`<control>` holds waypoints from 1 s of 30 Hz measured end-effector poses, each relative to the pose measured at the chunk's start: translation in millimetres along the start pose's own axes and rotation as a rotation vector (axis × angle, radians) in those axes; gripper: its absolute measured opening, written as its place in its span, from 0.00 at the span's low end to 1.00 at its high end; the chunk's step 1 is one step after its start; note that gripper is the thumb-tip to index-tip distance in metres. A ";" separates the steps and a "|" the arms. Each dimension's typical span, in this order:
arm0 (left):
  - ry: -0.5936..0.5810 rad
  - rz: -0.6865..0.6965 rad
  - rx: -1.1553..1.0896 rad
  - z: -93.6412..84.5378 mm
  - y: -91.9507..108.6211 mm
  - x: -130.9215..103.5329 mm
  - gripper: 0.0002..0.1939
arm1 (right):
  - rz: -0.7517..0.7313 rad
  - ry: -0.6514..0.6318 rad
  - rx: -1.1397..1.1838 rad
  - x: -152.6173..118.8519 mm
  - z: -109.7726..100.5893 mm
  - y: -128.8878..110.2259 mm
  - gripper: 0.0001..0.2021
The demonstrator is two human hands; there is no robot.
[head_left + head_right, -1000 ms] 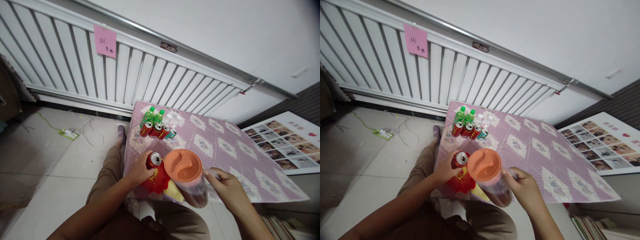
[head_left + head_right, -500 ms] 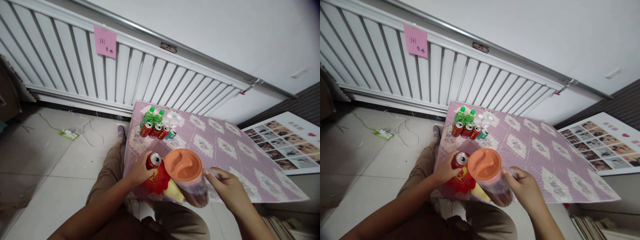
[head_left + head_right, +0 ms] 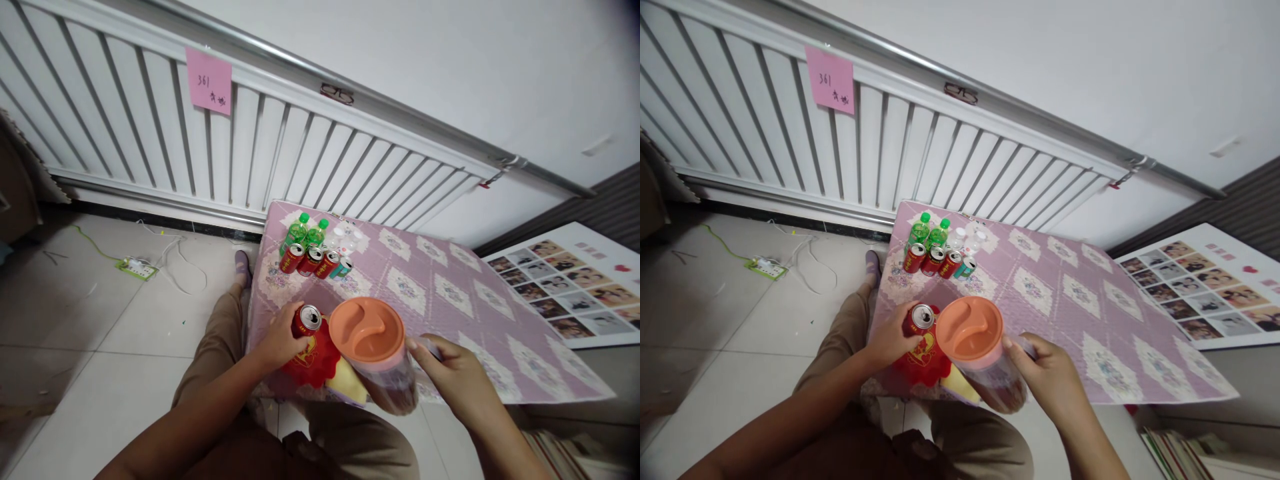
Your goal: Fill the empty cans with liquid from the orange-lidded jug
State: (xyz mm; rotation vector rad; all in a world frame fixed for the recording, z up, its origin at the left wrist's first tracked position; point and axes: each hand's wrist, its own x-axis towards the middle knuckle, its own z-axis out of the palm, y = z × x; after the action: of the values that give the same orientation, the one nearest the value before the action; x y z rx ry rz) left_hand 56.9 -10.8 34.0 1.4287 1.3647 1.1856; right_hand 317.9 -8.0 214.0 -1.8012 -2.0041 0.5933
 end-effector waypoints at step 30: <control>-0.006 -0.014 0.000 1.2 -0.2 0.0 0.38 | 0.001 -0.005 -0.003 -0.2 -0.1 0.3 0.21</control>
State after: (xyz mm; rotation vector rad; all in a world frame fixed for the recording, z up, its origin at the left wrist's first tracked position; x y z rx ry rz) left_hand 58.1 -10.7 33.5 1.4192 1.3681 1.1709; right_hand 318.2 -8.1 213.9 -1.8041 -2.0086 0.5966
